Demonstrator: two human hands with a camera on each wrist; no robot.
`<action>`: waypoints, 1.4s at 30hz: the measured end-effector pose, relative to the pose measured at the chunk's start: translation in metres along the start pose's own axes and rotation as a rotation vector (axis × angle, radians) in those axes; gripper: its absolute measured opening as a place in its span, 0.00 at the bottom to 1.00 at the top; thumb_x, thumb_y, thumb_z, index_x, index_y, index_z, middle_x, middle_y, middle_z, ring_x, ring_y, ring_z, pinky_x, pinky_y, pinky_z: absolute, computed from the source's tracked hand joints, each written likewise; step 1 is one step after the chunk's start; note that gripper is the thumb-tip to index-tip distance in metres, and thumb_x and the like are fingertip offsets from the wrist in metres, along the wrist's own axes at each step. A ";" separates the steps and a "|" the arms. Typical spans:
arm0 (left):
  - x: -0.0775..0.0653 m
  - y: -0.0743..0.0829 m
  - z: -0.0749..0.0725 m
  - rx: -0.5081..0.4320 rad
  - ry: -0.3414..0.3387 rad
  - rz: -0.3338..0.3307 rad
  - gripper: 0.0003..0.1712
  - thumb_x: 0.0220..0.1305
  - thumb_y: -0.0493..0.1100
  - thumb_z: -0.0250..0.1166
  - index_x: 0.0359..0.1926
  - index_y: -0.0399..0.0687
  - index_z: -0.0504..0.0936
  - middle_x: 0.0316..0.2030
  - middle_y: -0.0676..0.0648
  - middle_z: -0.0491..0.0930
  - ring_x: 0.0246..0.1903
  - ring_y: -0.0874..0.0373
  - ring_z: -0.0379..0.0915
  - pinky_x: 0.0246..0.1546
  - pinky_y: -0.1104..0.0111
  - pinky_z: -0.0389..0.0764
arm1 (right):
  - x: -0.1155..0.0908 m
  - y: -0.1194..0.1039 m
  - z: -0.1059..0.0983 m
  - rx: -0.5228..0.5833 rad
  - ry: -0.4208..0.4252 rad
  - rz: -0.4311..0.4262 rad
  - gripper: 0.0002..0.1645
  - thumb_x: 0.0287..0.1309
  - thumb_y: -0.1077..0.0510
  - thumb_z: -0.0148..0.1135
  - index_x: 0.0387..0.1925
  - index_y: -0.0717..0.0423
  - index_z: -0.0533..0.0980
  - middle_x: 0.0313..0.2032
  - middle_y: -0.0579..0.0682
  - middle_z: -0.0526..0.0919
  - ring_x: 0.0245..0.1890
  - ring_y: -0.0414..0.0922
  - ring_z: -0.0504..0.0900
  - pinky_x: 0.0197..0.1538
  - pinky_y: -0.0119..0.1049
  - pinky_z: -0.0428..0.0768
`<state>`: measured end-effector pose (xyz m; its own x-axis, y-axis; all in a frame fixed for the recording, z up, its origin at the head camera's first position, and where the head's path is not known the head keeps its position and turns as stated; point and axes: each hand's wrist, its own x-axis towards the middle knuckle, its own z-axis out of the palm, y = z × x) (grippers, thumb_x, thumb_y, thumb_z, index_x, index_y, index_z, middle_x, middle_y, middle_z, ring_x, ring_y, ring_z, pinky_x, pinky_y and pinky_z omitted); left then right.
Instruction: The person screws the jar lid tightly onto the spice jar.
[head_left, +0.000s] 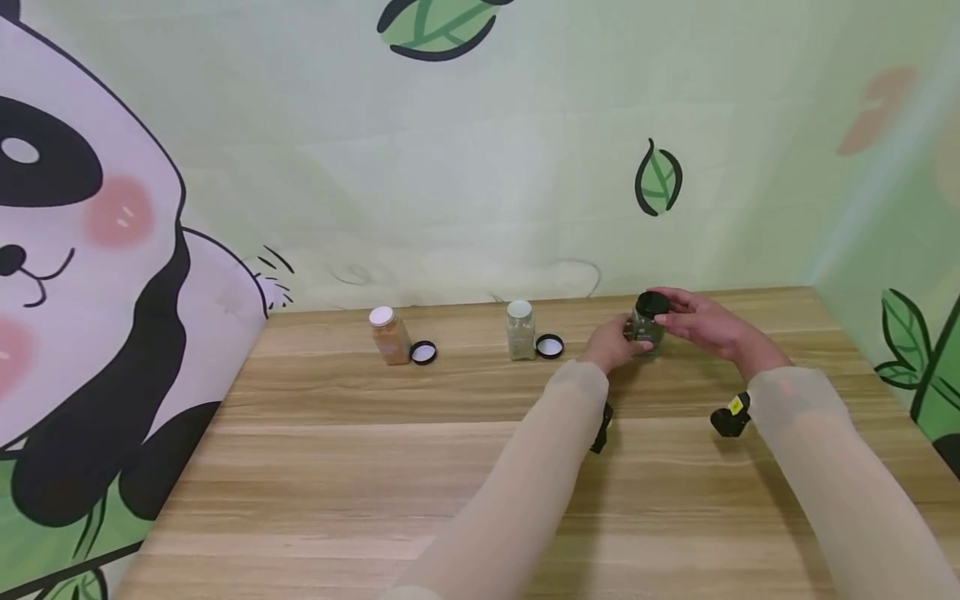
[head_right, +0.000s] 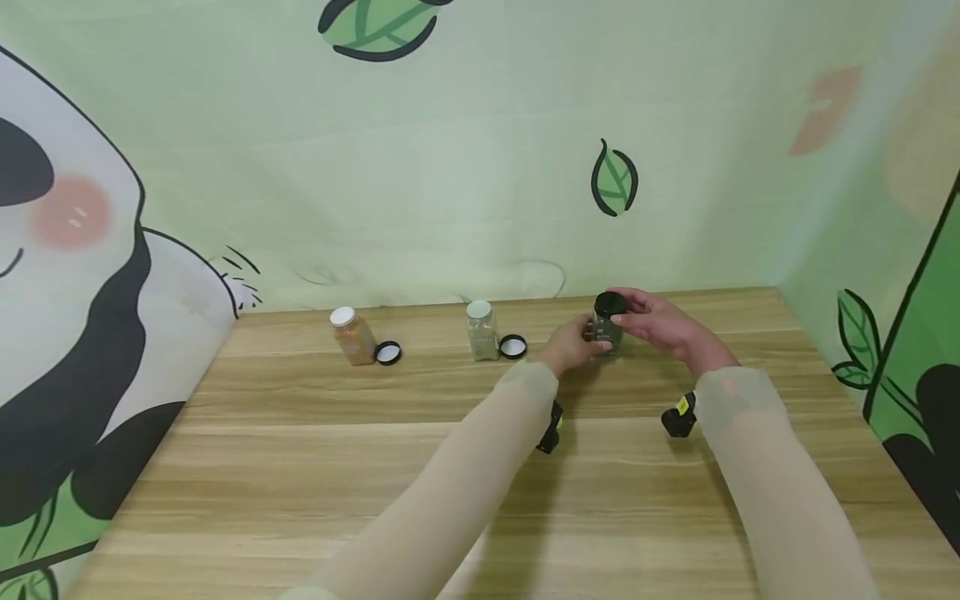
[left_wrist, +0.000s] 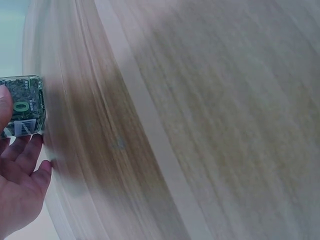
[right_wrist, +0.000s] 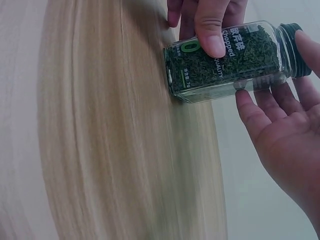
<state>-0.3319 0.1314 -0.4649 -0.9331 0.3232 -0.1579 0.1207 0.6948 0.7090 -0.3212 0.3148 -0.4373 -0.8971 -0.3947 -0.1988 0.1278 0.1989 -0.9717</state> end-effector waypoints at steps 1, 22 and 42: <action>0.000 0.000 -0.001 -0.003 0.001 0.003 0.34 0.68 0.49 0.70 0.71 0.47 0.72 0.64 0.45 0.81 0.66 0.54 0.77 0.68 0.70 0.74 | 0.000 -0.001 0.000 -0.004 0.005 0.003 0.39 0.75 0.61 0.54 0.78 0.63 0.47 0.79 0.71 0.46 0.57 0.26 0.71 0.56 0.15 0.75; 0.003 -0.002 0.002 0.002 0.011 -0.007 0.34 0.67 0.50 0.70 0.71 0.49 0.72 0.64 0.45 0.81 0.65 0.54 0.77 0.67 0.70 0.75 | 0.003 -0.001 0.001 -0.005 0.029 0.005 0.40 0.75 0.63 0.53 0.78 0.67 0.47 0.73 0.64 0.59 0.50 0.20 0.76 0.55 0.17 0.77; 0.004 -0.005 0.004 -0.011 0.011 -0.003 0.34 0.67 0.49 0.71 0.71 0.49 0.73 0.62 0.45 0.83 0.64 0.53 0.78 0.66 0.70 0.75 | 0.003 0.001 0.000 -0.019 0.012 -0.003 0.41 0.75 0.61 0.54 0.79 0.65 0.46 0.78 0.71 0.49 0.50 0.18 0.73 0.56 0.15 0.75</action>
<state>-0.3353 0.1320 -0.4714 -0.9372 0.3140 -0.1520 0.1146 0.6885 0.7161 -0.3241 0.3132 -0.4388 -0.9025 -0.3843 -0.1943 0.1172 0.2149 -0.9696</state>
